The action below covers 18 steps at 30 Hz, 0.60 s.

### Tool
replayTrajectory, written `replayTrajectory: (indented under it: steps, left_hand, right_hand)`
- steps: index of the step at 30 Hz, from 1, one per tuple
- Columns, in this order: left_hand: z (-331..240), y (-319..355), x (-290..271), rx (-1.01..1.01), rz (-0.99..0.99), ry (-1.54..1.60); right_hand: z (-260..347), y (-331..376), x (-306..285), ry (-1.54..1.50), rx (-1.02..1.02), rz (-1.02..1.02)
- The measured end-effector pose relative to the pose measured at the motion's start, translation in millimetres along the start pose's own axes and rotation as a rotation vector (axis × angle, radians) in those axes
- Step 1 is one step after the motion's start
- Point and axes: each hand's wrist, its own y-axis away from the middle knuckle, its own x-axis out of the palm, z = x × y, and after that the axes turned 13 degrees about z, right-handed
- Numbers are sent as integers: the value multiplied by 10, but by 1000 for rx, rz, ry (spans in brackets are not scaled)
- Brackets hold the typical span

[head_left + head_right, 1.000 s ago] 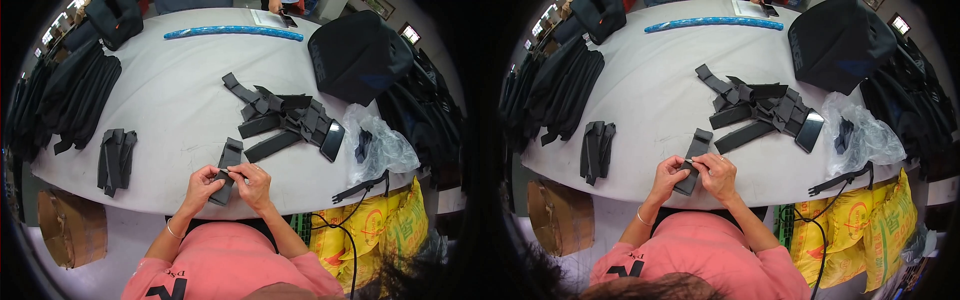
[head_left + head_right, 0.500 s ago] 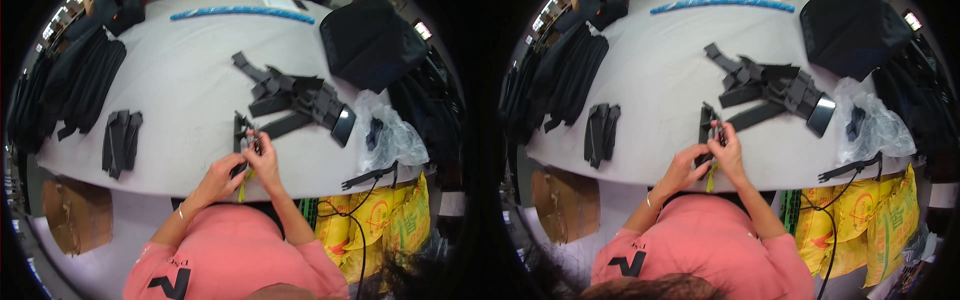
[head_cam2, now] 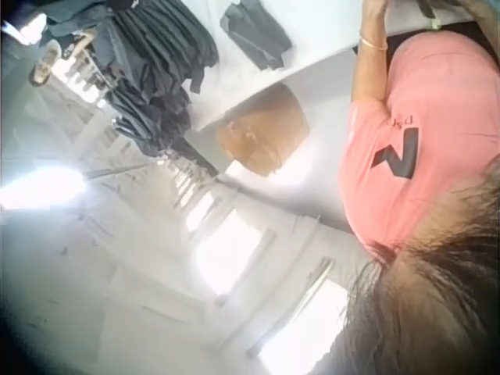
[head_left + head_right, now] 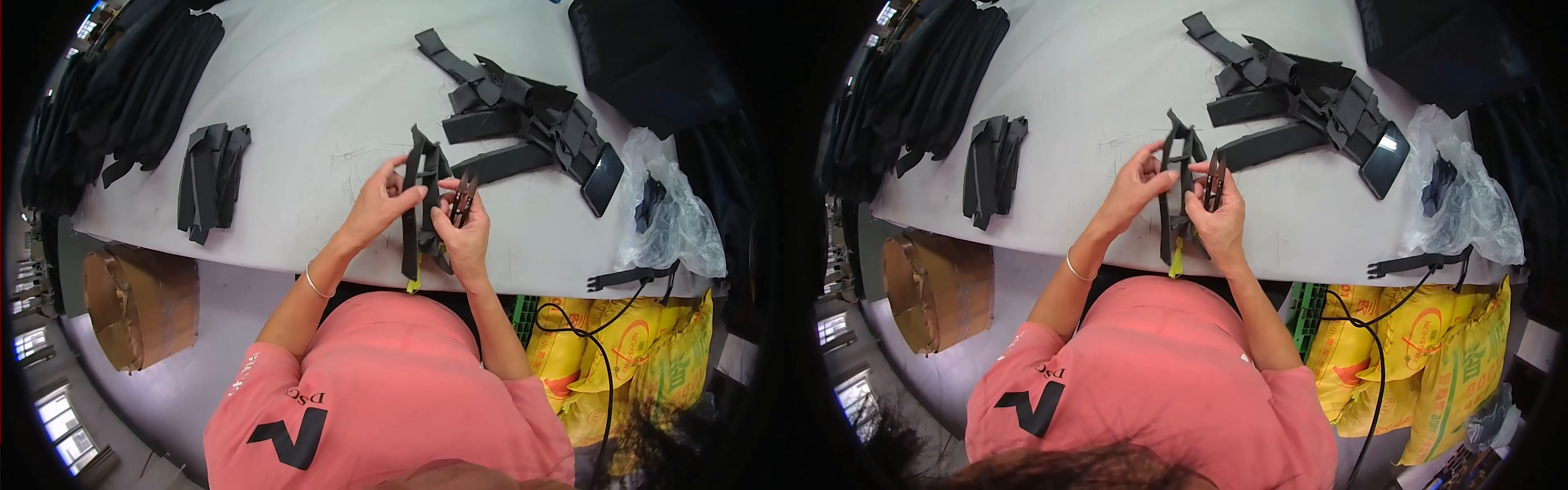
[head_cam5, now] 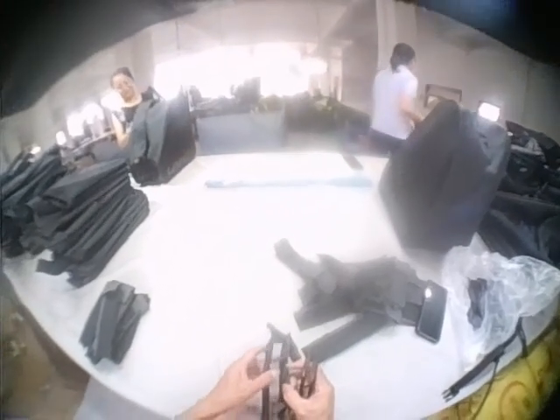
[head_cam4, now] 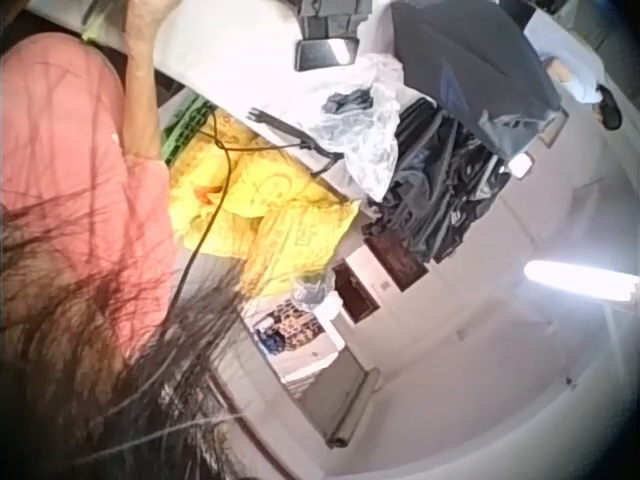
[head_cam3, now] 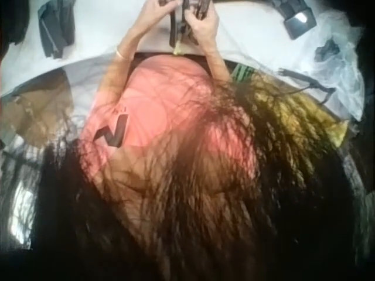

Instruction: Trimming excess threads from small black fabric components using manual nippers.

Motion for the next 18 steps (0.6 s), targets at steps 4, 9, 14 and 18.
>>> replayTrajectory:
  steps: [4,9,14,18]
  left_hand:
    - [-102,9,4,66,-18,237]
    - [-192,-1,61,82,42,138]
    - [35,-46,25,7,33,59]
    - [79,-59,3,-17,75,118]
  right_hand:
    - [-98,-8,-44,53,28,-15]
    - [-99,-9,-180,149,151,58]
    - [54,56,-358,603,41,38]
    - [186,176,-379,763,62,145]
